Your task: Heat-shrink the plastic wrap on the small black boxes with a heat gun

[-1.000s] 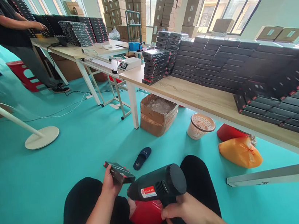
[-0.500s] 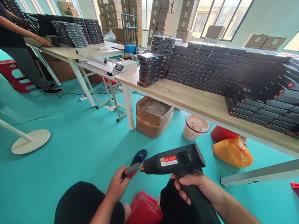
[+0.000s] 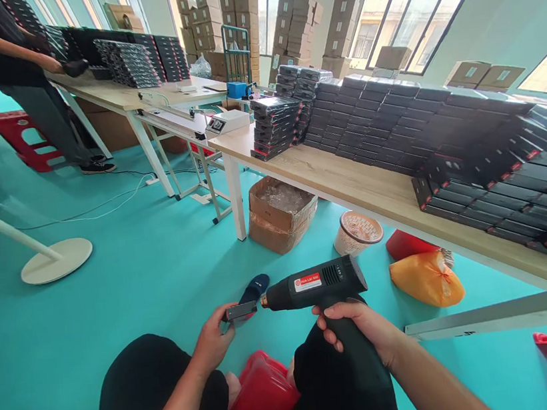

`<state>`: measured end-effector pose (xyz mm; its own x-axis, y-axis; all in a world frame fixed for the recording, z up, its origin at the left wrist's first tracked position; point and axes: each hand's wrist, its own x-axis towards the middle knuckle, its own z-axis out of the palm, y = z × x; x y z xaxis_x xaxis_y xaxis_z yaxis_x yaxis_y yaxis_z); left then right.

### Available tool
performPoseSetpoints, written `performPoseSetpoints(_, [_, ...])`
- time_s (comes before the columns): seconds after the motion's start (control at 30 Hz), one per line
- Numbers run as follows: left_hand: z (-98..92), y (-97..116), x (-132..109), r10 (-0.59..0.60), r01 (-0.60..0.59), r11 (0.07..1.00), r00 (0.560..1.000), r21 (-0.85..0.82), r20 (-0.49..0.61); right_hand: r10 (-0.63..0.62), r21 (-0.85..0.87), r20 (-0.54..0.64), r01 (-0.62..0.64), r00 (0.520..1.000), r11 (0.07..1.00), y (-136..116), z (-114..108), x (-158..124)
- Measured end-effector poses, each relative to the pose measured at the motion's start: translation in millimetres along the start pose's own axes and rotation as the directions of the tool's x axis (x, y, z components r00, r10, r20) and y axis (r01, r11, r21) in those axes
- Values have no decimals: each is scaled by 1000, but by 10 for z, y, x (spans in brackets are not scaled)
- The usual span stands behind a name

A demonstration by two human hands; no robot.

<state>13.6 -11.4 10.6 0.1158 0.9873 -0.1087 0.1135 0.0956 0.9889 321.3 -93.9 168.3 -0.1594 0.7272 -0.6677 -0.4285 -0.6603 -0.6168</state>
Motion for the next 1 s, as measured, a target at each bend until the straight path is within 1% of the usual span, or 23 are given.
performPoseSetpoints(0.13, [8,2,-7,-5,8,995,999,98,-35,3,-30,-6,-3,1000,1000,-26,-3,16])
performPoseSetpoints(0.23, [19,-11,-3,-1,6,994,999,108,-49,-30,-117,10,31,999,993,-16,73,16])
performPoseSetpoints(0.37, [33,-44,16,-47,48,999,998,23,-39,-43,-318,135,85,990,944,-5,353,33])
performPoseSetpoints(0.5, [31,-68,26,-70,71,997,996,18,-53,-57,-536,176,144,983,832,-51,653,77])
performPoseSetpoints(0.57, [27,-73,24,-113,111,993,992,-39,-58,-21,-605,203,142,979,784,-72,741,109])
performPoseSetpoints(0.6, [24,-75,23,-134,130,989,989,-72,-61,-7,-618,214,141,977,773,-77,763,130])
performPoseSetpoints(0.67, [16,-77,20,-153,145,985,985,-98,-78,-33,-628,207,159,978,762,-79,761,177])
performPoseSetpoints(0.77, [-6,-89,22,-131,127,991,985,-47,-115,-127,-658,112,170,985,733,-77,662,229])
performPoseSetpoints(0.8, [-15,-98,26,-114,111,993,986,-26,-119,-141,-666,80,158,987,729,-73,621,230])
performPoseSetpoints(0.83, [-22,-111,34,-91,91,996,989,-7,-115,-134,-660,54,136,989,739,-64,586,222])
performPoseSetpoints(0.9, [-30,-142,57,-51,52,999,993,6,-105,-92,-601,35,94,995,794,-26,555,184])
performPoseSetpoints(1.0, [-19,-171,101,-56,47,996,991,-76,-125,-50,-451,103,91,993,888,67,622,131])
